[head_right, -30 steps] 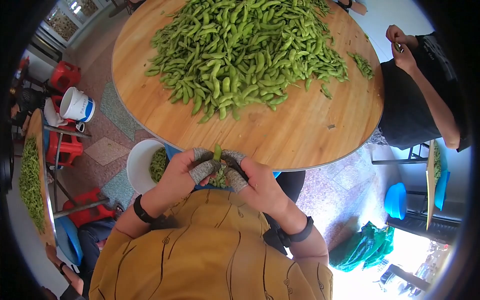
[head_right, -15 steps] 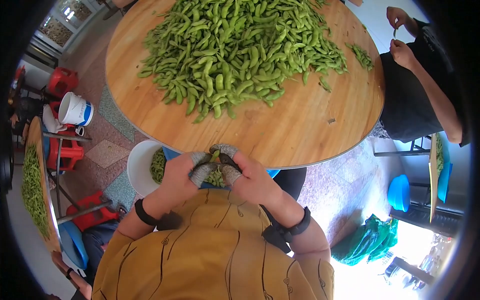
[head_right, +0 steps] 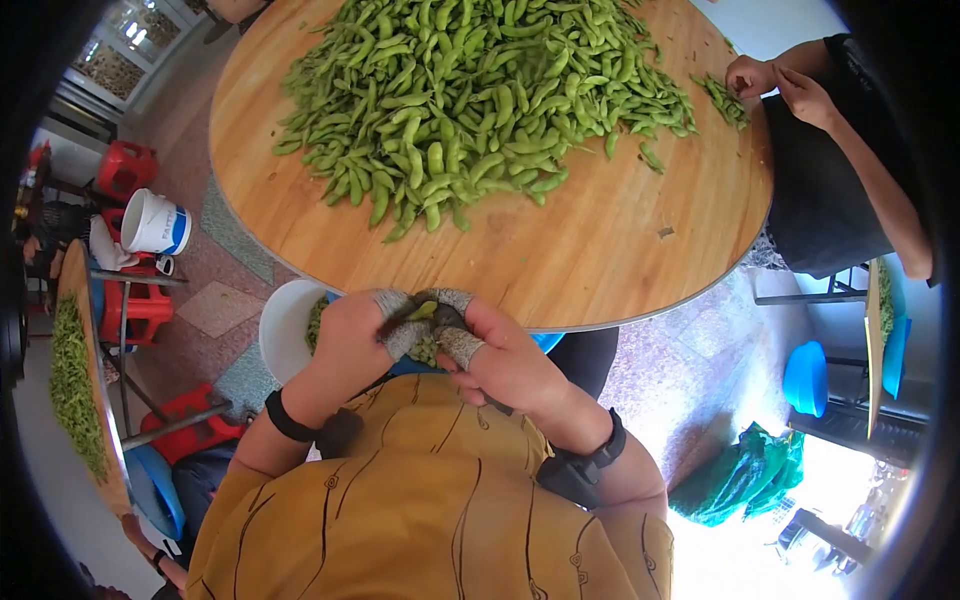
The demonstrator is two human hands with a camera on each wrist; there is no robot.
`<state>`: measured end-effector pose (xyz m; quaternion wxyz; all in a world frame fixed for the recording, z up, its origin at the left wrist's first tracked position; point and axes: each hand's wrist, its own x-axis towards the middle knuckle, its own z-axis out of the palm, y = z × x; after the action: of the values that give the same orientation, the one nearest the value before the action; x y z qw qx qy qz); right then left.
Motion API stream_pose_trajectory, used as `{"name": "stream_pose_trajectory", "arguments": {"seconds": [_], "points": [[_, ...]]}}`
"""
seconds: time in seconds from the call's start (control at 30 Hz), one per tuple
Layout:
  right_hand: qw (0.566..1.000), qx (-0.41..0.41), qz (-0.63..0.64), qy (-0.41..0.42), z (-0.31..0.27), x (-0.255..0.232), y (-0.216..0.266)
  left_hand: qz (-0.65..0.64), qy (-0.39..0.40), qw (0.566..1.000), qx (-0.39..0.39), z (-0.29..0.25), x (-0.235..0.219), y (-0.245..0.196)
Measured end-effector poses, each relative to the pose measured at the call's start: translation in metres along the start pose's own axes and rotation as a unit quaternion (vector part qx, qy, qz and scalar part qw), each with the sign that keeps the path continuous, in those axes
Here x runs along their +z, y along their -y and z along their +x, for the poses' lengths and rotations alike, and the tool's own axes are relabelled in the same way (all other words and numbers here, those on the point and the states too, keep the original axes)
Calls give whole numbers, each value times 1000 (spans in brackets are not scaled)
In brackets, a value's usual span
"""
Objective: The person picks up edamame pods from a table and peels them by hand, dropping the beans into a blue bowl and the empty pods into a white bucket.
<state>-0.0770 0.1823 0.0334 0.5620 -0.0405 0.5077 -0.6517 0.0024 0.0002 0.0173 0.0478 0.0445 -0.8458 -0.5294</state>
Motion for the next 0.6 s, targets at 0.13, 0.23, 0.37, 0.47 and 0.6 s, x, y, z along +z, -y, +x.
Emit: {"name": "stream_pose_trajectory", "arguments": {"seconds": [0.13,0.23,0.37,0.47,0.6], "points": [[999,-29,-20,-8,5,-5,-11,285,-73,925,241,-1,8,17],[996,-55,-63,-27,5,-6,-15,283,-76,928,233,-5,13,20],[996,-45,-64,-35,2,-8,-15,257,-80,943,196,-4,23,24],[999,-32,-32,-16,-3,-12,-14,-2,6,1000,29,-3,11,5],[996,-14,-81,-47,-5,-19,-13,-164,84,978,-100,-6,4,3]]}}
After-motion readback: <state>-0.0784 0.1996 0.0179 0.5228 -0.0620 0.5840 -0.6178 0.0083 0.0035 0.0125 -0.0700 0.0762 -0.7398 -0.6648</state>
